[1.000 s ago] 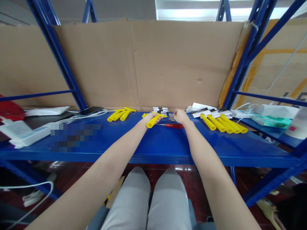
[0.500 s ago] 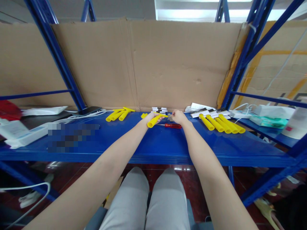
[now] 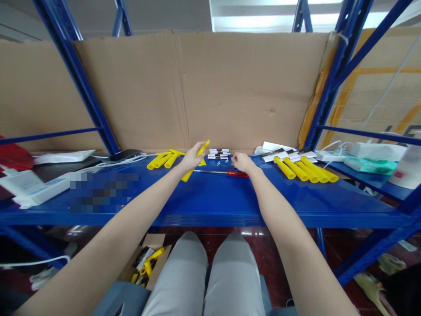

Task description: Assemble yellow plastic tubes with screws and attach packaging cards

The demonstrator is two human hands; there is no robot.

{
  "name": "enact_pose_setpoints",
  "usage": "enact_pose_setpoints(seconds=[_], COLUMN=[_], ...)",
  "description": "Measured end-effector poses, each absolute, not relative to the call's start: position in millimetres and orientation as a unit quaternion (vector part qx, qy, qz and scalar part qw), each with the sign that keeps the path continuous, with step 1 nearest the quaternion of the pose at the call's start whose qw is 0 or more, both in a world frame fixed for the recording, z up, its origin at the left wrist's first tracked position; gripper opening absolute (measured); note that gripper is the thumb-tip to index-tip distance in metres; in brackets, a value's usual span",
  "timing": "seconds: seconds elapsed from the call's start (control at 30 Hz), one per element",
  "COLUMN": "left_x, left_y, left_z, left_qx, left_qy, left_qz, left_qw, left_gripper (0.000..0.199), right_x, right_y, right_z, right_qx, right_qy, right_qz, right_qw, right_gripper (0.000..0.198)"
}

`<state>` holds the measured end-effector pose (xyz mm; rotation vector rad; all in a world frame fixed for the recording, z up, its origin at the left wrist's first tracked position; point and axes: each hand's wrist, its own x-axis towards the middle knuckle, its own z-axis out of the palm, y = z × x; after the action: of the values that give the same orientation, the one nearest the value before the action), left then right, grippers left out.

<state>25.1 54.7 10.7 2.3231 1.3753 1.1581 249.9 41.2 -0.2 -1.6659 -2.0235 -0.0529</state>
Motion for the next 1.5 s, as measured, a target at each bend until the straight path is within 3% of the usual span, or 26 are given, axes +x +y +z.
enact_pose_setpoints(seconds=[0.13,0.3,0.57,0.8,1.0,1.5], left_x=[16.5,23.5,29.0,29.0,30.9,30.0], left_y=[34.7,17.6,21.5,20.3,14.3,15.0], left_z=[0.0,-1.4,-8.5,-7.8,-3.9,-3.4], left_qx=[0.85,0.868,0.886,0.888,0.886,0.889], left_qy=[0.46,0.441,0.411,0.412,0.418,0.409], left_qz=[0.241,0.149,0.126,0.127,0.125,0.142], left_qw=[-0.094,-0.174,-0.174,-0.161,-0.158,-0.148], left_gripper=[0.048,0.046,0.035,0.032,0.034,0.039], right_x=[246.9,239.9,230.1,221.9,221.8,227.6], right_y=[43.3,47.6,51.1,46.6,40.0,37.4], right_z=[0.0,-3.8,-12.5,-14.2,-8.6,-4.8], right_qx=[-0.572,-0.5,-0.466,-0.49,-0.475,-0.485], right_qy=[-0.762,-0.795,-0.809,-0.723,-0.671,-0.648], right_qz=[-0.035,-0.027,0.058,0.26,0.35,0.381], right_qw=[0.302,0.343,0.354,0.412,0.449,0.446], right_gripper=[0.02,0.019,0.01,0.013,0.019,0.019])
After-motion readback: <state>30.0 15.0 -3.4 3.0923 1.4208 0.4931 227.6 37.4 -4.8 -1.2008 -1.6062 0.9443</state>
